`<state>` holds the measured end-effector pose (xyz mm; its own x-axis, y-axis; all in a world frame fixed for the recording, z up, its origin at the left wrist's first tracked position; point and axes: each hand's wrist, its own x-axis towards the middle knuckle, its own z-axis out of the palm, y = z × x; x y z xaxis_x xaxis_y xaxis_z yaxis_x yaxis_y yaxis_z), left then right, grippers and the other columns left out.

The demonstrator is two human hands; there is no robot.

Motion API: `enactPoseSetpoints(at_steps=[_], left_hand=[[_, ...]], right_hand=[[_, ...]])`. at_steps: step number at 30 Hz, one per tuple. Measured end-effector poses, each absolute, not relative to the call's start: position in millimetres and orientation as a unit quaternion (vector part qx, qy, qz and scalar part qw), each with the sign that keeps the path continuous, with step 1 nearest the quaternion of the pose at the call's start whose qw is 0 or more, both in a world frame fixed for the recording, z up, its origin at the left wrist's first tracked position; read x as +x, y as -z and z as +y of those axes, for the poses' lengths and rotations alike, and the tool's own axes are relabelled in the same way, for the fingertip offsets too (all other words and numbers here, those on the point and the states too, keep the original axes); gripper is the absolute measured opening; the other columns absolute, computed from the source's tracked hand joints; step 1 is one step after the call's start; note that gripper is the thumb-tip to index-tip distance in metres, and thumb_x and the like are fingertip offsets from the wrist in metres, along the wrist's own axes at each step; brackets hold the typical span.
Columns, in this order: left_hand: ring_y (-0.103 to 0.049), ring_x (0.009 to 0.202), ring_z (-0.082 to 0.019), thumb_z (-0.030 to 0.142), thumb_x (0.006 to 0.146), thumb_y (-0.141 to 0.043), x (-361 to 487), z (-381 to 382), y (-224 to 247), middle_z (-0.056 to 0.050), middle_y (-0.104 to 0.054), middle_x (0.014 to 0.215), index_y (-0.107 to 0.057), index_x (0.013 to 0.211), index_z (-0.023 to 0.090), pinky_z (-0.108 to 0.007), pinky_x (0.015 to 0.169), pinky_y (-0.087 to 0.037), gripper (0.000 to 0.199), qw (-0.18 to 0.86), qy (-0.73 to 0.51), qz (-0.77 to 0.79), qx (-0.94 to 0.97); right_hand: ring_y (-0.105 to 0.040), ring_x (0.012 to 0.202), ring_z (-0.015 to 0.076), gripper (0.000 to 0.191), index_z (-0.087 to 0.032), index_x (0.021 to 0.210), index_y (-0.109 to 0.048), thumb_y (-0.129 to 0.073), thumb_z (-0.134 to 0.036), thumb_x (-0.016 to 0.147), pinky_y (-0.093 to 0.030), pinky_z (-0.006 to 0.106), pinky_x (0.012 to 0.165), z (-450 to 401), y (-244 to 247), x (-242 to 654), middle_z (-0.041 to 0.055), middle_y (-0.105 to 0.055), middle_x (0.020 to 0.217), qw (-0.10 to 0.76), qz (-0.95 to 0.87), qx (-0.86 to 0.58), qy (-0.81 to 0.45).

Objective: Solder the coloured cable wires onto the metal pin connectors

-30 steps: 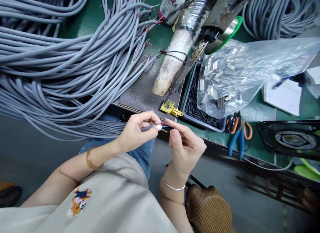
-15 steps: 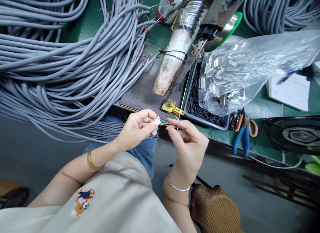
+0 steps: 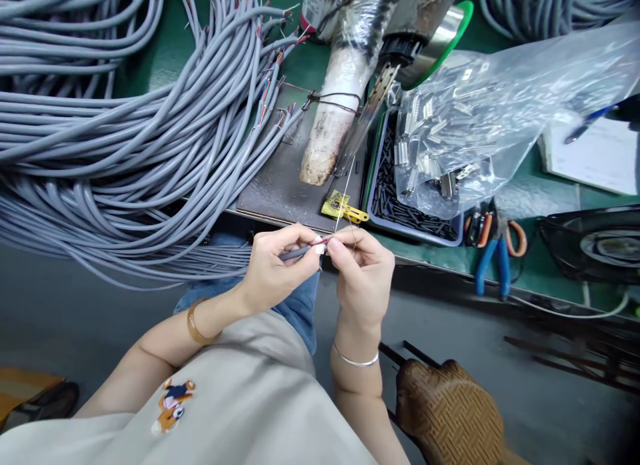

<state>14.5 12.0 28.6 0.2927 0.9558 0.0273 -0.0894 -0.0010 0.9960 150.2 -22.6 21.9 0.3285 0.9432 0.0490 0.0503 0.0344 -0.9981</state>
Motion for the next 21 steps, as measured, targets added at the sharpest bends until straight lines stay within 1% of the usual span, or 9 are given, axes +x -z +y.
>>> enactPoseSetpoints(at_steps=[2,4,7,8,10,12,14,17,21], left_hand=[[-0.047,0.051,-0.005,0.021,0.079,-0.071,16.2,12.2,-32.2,0.002,-0.06,0.062,-0.067,0.077,0.014,-0.016,0.047,-0.037,0.008,0.595,-0.448,0.387,0.544],[-0.048,0.053,-0.006,0.021,0.079,-0.071,16.5,14.5,-35.5,0.002,-0.06,0.063,-0.065,0.075,0.014,-0.016,0.05,-0.04,0.01,0.623,-0.448,0.367,0.526],[-0.048,0.051,-0.006,0.024,0.078,-0.075,13.6,20.4,-36.5,0.003,-0.057,0.06,-0.062,0.073,0.015,-0.017,0.049,-0.04,0.017,0.674,-0.441,0.352,0.477],[-0.046,0.05,-0.005,0.026,0.078,-0.076,12.1,22.3,-35.5,0.004,-0.056,0.058,-0.061,0.073,0.015,-0.017,0.049,-0.039,0.02,0.69,-0.436,0.351,0.458],[-0.045,0.048,-0.005,0.029,0.077,-0.079,9.3,25.2,-32.4,0.004,-0.055,0.056,-0.059,0.073,0.016,-0.017,0.048,-0.039,0.024,0.72,-0.426,0.347,0.424],[-0.045,0.048,-0.005,0.03,0.076,-0.082,7.3,26.6,-29.5,0.005,-0.056,0.055,-0.058,0.072,0.016,-0.017,0.049,-0.038,0.028,0.739,-0.418,0.342,0.401],[-0.047,0.05,-0.005,0.032,0.076,-0.083,6.4,27.0,-27.9,0.004,-0.056,0.056,-0.059,0.072,0.016,-0.017,0.05,-0.038,0.029,0.749,-0.411,0.341,0.393],[-0.048,0.05,-0.006,0.036,0.076,-0.083,6.0,27.4,-27.9,0.003,-0.057,0.057,-0.059,0.072,0.016,-0.018,0.049,-0.036,0.031,0.759,-0.399,0.342,0.384],[-0.042,0.046,-0.004,0.04,0.071,-0.087,6.6,29.5,-28.8,0.004,-0.055,0.054,-0.06,0.072,0.015,-0.017,0.044,-0.029,0.037,0.784,-0.37,0.343,0.363]], right_hand=[[-0.052,0.056,0.0078,0.019,-0.021,0.076,-0.071,-0.077,-0.038,0.083,-0.043,0.021,0.052,-19.6,-20.3,150.1,-0.0018,-0.065,0.069,0.599,-0.406,-0.551,-0.417],[-0.04,0.048,0.0047,0.027,-0.02,0.072,-0.065,-0.076,-0.042,0.084,-0.036,0.02,0.046,-16.7,-20.7,153.1,-0.0045,-0.058,0.064,0.617,-0.388,-0.54,-0.421],[-0.026,0.042,0.0022,0.031,-0.021,0.073,-0.063,-0.071,-0.046,0.088,-0.025,0.019,0.04,-15.9,-24.0,162.0,-0.0065,-0.054,0.062,0.641,-0.38,-0.562,-0.36],[-0.027,0.041,0.0024,0.029,-0.021,0.075,-0.066,-0.071,-0.046,0.089,-0.025,0.02,0.04,-16.9,-25.5,164.9,-0.0058,-0.056,0.062,0.642,-0.382,-0.576,-0.332],[-0.042,0.045,0.0049,0.023,-0.021,0.079,-0.072,-0.074,-0.042,0.088,-0.033,0.021,0.044,-20.1,-27.9,168.3,-0.0028,-0.063,0.065,0.622,-0.399,-0.608,-0.292],[-0.056,0.056,0.0089,0.017,-0.022,0.082,-0.077,-0.075,-0.038,0.088,-0.044,0.022,0.052,-23.2,-29.4,167.9,-0.0001,-0.069,0.07,0.594,-0.427,-0.622,-0.277],[-0.064,0.065,0.0114,0.012,-0.024,0.085,-0.079,-0.074,-0.034,0.089,-0.05,0.024,0.058,-24.5,-29.8,164.9,0.0011,-0.073,0.077,0.577,-0.457,-0.616,-0.28],[-0.066,0.07,0.0131,0.01,-0.025,0.09,-0.081,-0.074,-0.032,0.089,-0.051,0.025,0.058,-23.0,-29.0,160.2,0.0023,-0.075,0.083,0.555,-0.482,-0.61,-0.295],[-0.064,0.072,0.0142,0.009,-0.024,0.09,-0.081,-0.076,-0.032,0.087,-0.046,0.026,0.055,-21.9,-28.3,158.5,0.0034,-0.073,0.083,0.532,-0.507,-0.608,-0.301]])
